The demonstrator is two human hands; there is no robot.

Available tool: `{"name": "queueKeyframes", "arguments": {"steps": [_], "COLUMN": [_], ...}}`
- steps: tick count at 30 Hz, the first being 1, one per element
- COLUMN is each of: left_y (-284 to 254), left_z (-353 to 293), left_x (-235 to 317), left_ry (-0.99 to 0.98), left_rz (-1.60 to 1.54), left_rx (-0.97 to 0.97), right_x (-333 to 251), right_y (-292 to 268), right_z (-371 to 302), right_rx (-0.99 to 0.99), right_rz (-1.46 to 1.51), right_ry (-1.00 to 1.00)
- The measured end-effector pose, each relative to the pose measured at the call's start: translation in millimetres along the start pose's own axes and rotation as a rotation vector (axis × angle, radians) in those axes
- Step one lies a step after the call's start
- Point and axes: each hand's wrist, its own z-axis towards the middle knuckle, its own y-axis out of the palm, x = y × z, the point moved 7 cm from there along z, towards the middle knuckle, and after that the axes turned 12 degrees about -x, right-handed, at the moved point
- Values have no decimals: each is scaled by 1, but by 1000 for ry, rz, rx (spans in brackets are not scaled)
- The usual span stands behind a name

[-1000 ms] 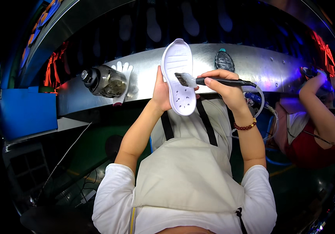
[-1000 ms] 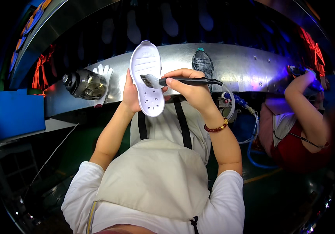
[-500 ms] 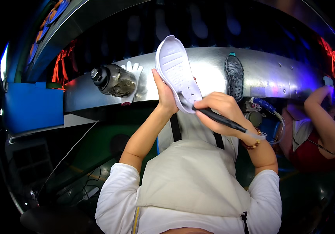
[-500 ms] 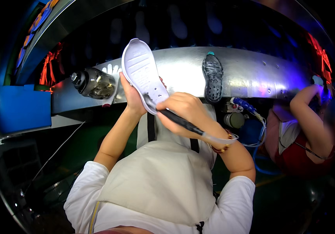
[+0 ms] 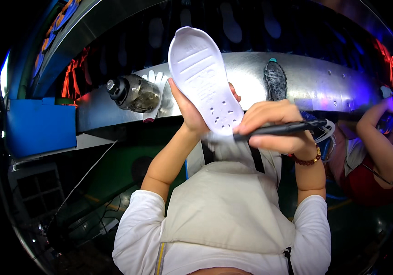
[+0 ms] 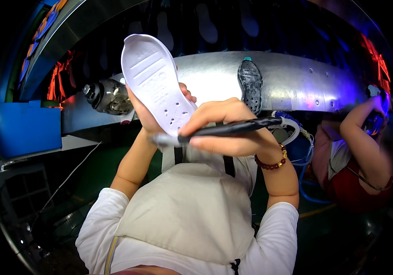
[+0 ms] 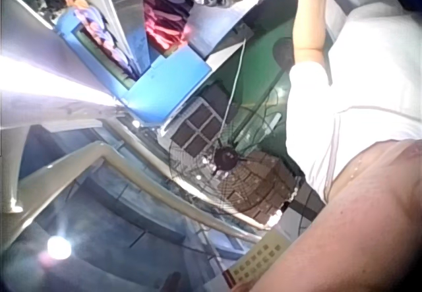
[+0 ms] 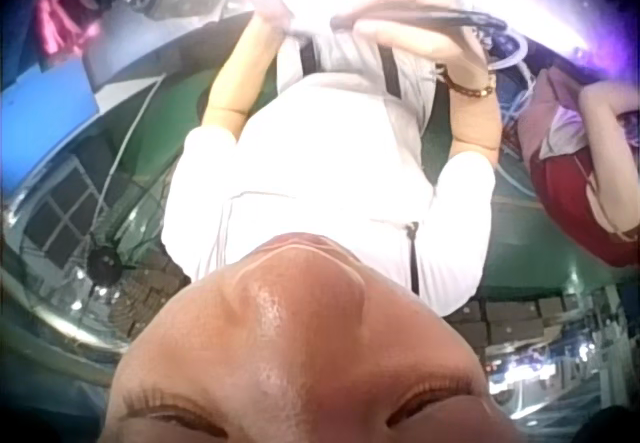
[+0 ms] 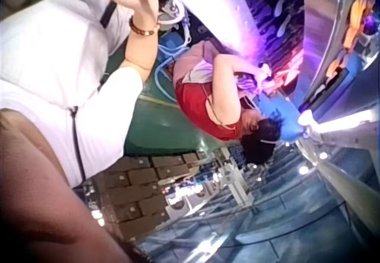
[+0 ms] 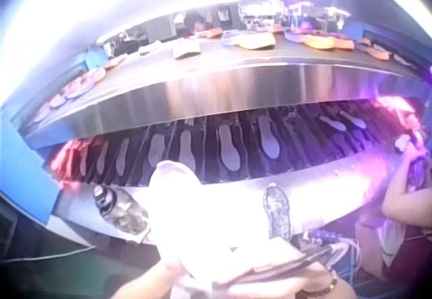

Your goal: The person applies a liquid substance to the underside of various shoe soles using a brush, picking them up one by one from an upper conveyor belt and placing them back after coating them.

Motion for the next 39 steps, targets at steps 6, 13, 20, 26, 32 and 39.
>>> {"name": "queueKeyframes", "arguments": {"steps": [6, 13, 20, 26, 32, 39], "left_y": [6, 4, 19, 34, 18, 17], "left_z": [8, 13, 16, -1, -1, 0], "left_x": [13, 22, 26, -1, 4, 1], "left_ry": [112, 105, 37, 3, -66, -144], "left_rz": [-138, 109, 25, -198, -46, -167], "left_rx": [5, 64, -9, -35, -101, -19], "right_x": [-3, 24, 35, 44, 28, 15], "right_y": [7, -7, -3, 8, 10, -17], "right_z": [-3, -20, -19, -18, -14, -22], "right_rx": [18, 177, 154, 524, 248, 337], "right_rz": [-145, 157, 439, 753, 501, 327], "right_ry": [7, 134, 51, 34, 128, 282]}}
